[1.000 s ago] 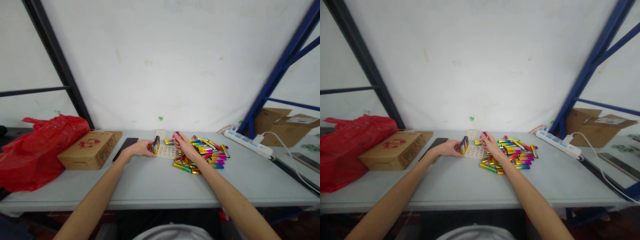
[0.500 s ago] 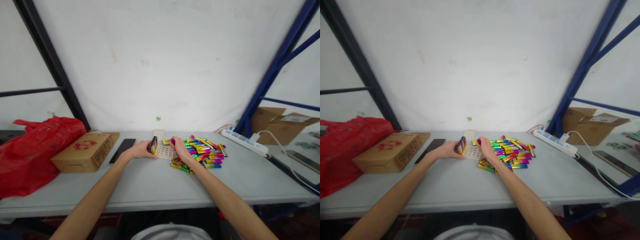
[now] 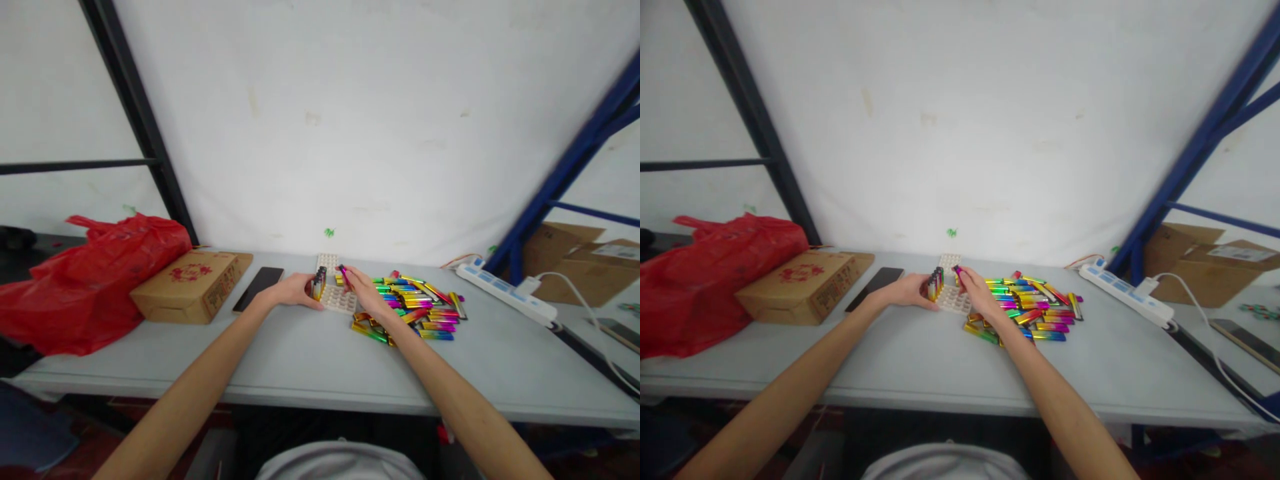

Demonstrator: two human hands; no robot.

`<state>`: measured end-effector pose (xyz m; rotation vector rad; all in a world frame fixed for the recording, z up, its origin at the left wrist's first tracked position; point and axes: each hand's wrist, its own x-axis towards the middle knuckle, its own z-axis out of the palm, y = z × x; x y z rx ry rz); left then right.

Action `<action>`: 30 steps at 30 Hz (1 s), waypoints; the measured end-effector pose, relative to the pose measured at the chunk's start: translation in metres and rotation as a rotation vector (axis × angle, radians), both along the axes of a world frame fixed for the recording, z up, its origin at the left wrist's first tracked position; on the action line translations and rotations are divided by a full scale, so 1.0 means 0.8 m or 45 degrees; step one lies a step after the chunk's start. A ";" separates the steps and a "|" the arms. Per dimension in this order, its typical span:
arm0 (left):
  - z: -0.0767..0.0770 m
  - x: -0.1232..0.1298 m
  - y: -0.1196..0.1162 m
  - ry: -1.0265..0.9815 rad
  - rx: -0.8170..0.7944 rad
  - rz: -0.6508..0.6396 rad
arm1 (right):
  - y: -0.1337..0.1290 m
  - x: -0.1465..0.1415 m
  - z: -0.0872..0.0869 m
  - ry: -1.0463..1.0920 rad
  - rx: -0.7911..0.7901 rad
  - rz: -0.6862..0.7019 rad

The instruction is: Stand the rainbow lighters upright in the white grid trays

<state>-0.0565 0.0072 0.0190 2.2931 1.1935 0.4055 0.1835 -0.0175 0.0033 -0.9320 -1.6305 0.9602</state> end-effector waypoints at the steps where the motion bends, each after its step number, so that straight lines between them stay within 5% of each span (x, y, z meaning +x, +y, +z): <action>1: 0.000 0.000 0.000 -0.008 -0.003 -0.002 | 0.000 0.000 0.000 -0.008 0.030 -0.004; 11: -0.001 0.000 0.001 0.006 0.005 -0.019 | 0.006 -0.003 -0.005 -0.155 0.149 -0.093; 18: 0.002 0.001 -0.001 0.033 0.014 -0.009 | 0.009 -0.018 -0.001 -0.877 0.352 -0.210; 23: 0.004 0.001 -0.002 0.071 0.029 -0.005 | 0.004 -0.022 0.004 -1.069 0.366 -0.220; 30: 0.008 0.002 -0.004 0.107 0.042 0.018 | 0.005 0.023 0.020 -1.093 0.524 -0.380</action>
